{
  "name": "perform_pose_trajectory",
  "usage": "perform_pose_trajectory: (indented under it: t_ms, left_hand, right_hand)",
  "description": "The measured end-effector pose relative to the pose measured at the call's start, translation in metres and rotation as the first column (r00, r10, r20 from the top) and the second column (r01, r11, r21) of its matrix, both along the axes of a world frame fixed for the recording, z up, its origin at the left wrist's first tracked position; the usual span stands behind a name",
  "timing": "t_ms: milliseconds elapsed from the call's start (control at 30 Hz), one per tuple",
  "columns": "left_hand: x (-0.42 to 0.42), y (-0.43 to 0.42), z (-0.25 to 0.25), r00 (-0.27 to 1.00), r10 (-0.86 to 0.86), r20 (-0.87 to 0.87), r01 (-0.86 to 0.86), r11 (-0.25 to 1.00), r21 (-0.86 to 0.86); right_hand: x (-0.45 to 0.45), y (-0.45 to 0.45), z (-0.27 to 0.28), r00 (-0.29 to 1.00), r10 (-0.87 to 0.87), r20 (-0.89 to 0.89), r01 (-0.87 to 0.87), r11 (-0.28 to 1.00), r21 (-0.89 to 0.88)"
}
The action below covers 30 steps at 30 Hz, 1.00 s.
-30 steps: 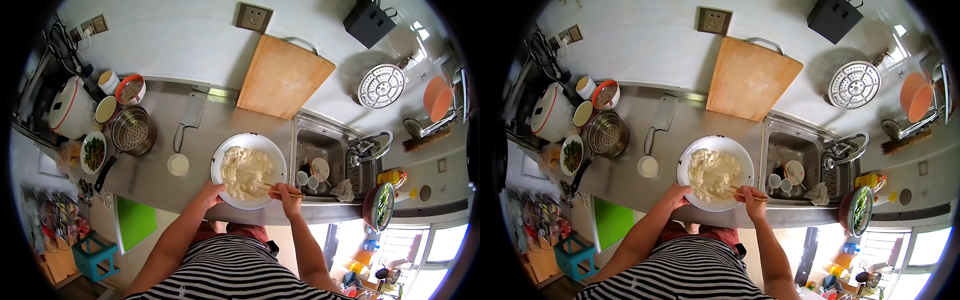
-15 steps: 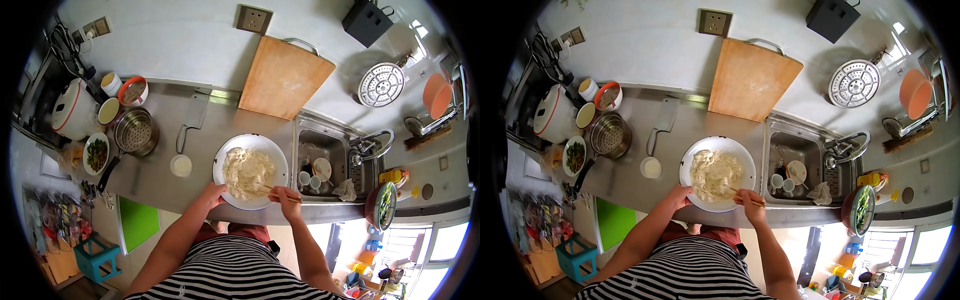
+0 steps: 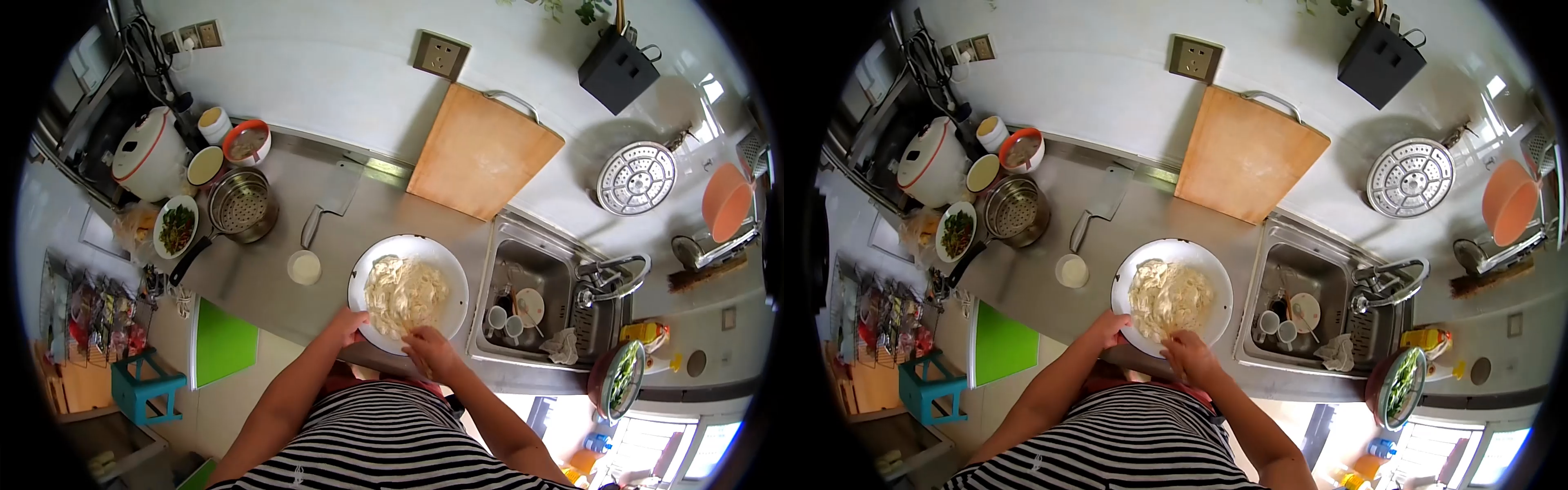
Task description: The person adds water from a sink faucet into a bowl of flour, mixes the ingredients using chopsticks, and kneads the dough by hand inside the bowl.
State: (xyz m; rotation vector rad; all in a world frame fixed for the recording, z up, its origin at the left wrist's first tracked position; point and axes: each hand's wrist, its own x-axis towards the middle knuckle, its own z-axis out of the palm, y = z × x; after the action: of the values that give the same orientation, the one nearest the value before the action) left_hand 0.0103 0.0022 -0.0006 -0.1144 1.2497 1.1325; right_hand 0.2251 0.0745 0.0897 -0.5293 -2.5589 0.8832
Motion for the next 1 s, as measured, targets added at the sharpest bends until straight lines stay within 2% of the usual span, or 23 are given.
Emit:
perform_pose_trajectory:
  t_ms: [67,133,233,333,367,400,500,567,667,700,767,867,933,1000]
  left_hand:
    - [0.003,0.000,0.001,0.999,0.037,-0.028,-0.037,0.999,-0.003]
    - [0.002,-0.003,-0.003,1.000,0.012,0.004,-0.012,1.000,-0.001]
    - [0.004,-0.002,-0.007,0.999,0.014,-0.047,-0.015,0.999,-0.041]
    - [0.009,-0.007,-0.004,0.998,0.061,-0.034,-0.060,0.998,0.017]
    - [0.012,-0.008,-0.004,0.997,0.069,-0.033,-0.068,0.998,0.011]
    - [0.013,-0.007,-0.004,0.996,0.079,-0.046,-0.079,0.997,0.005]
    - [0.012,-0.003,0.003,0.995,0.078,-0.059,-0.080,0.996,-0.029]
    - [0.011,-0.003,0.004,0.997,0.045,-0.059,-0.048,0.997,-0.059]
    - [0.006,0.000,-0.008,0.999,0.023,-0.036,-0.025,0.999,-0.047]
    - [0.005,0.000,-0.013,0.999,0.027,-0.025,-0.027,0.999,-0.032]
    - [0.006,-0.006,-0.013,1.000,0.009,-0.006,-0.009,1.000,-0.027]
    - [0.001,-0.001,-0.001,0.999,-0.015,0.036,0.015,1.000,0.003]
    - [0.001,-0.003,0.001,0.999,-0.011,0.035,0.011,1.000,0.007]
    - [0.001,-0.006,-0.002,0.998,-0.030,0.063,0.030,1.000,-0.006]
  right_hand:
    - [0.011,-0.005,-0.001,0.994,0.060,0.087,-0.051,0.993,-0.104]
    - [0.008,0.002,-0.003,0.991,0.086,0.099,-0.078,0.993,-0.084]
    - [-0.011,0.036,-0.018,0.996,0.040,-0.075,-0.045,0.997,-0.057]
    - [-0.013,0.055,-0.020,0.992,0.027,-0.120,-0.028,1.000,-0.002]
    - [-0.006,0.057,-0.018,0.996,0.007,-0.093,-0.001,0.998,0.067]
    - [0.003,0.056,-0.018,0.996,0.016,-0.091,-0.010,0.998,0.066]
    - [0.031,0.035,-0.023,0.999,-0.011,-0.044,0.012,1.000,0.014]
    - [0.037,0.016,-0.020,0.998,0.065,0.022,-0.064,0.998,-0.017]
    - [0.026,0.022,-0.039,0.994,0.100,-0.044,-0.099,0.995,0.013]
    - [0.018,0.029,-0.037,0.995,0.084,-0.054,-0.083,0.996,0.014]
    - [0.010,0.039,-0.028,0.989,-0.122,-0.083,0.126,0.991,0.046]
    - [-0.001,0.030,-0.011,0.979,-0.204,-0.020,0.205,0.978,0.033]
    - [0.000,0.005,-0.025,0.985,-0.165,-0.054,0.170,0.981,0.092]
    - [-0.002,-0.025,-0.029,0.987,-0.158,-0.037,0.159,0.987,0.018]
